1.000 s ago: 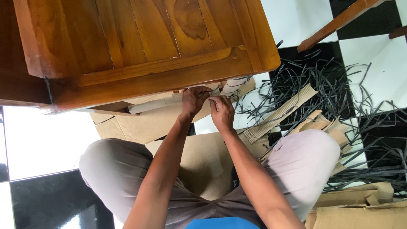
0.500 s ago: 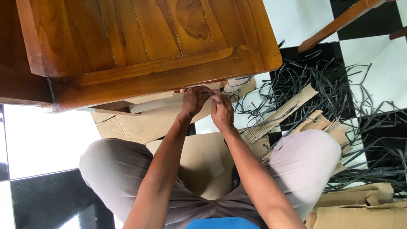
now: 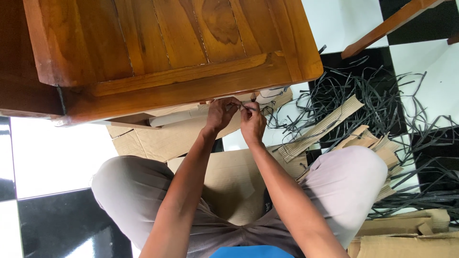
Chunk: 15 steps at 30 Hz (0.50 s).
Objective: Wrapping chair legs with protective cardboard and securing them with plastic ties
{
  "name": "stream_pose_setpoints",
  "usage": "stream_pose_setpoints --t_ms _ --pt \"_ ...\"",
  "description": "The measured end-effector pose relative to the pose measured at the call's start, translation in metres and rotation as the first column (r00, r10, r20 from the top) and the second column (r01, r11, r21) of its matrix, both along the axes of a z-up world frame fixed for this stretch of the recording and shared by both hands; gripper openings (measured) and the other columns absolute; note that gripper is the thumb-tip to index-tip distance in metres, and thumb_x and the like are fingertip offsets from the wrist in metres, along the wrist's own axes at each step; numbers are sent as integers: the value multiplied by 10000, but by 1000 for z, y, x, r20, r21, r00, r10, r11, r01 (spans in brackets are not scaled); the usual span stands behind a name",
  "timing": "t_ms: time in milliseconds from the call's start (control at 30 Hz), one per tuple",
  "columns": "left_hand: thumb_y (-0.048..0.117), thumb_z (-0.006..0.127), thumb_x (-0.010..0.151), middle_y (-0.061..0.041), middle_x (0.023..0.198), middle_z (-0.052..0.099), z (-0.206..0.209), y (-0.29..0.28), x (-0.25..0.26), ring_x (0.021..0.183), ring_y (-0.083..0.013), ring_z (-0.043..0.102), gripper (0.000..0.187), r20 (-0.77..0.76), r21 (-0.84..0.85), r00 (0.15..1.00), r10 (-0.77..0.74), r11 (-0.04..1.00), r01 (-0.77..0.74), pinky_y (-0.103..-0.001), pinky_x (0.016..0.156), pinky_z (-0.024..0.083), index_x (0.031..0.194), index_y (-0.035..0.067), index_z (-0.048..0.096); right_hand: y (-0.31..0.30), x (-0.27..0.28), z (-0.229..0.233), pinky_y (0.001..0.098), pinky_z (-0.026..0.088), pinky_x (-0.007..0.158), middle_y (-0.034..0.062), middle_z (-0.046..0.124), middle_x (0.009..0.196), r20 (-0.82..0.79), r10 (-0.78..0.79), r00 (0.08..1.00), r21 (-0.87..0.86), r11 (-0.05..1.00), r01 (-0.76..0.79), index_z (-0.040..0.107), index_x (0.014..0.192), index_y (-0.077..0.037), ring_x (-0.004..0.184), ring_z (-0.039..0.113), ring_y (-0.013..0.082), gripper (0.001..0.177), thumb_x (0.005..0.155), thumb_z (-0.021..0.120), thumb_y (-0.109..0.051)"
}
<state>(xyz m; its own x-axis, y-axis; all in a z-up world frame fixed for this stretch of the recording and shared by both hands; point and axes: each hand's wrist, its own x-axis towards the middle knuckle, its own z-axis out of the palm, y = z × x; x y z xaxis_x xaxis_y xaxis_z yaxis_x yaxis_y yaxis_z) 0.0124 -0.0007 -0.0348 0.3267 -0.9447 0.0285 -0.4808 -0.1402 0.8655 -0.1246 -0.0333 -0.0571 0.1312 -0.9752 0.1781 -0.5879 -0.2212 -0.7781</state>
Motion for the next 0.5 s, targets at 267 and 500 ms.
stream_pose_setpoints --t_ms 267,500 --pt "151 727 845 -9 847 780 -21 1 3 938 -263 757 154 -82 -24 997 5 1000 -7 -378 916 530 960 229 794 3 0 -8 431 580 693 -29 760 754 -27 -107 994 39 993 108 634 907 -260 735 755 277 88 867 695 -310" --pt "137 732 840 -44 866 786 -13 0 2 950 -296 755 159 -87 -48 996 2 999 -6 -401 907 549 974 196 795 3 2 -1 409 584 684 -41 764 768 -39 -68 997 25 997 69 671 933 -326 728 759 244 73 868 667 -293"
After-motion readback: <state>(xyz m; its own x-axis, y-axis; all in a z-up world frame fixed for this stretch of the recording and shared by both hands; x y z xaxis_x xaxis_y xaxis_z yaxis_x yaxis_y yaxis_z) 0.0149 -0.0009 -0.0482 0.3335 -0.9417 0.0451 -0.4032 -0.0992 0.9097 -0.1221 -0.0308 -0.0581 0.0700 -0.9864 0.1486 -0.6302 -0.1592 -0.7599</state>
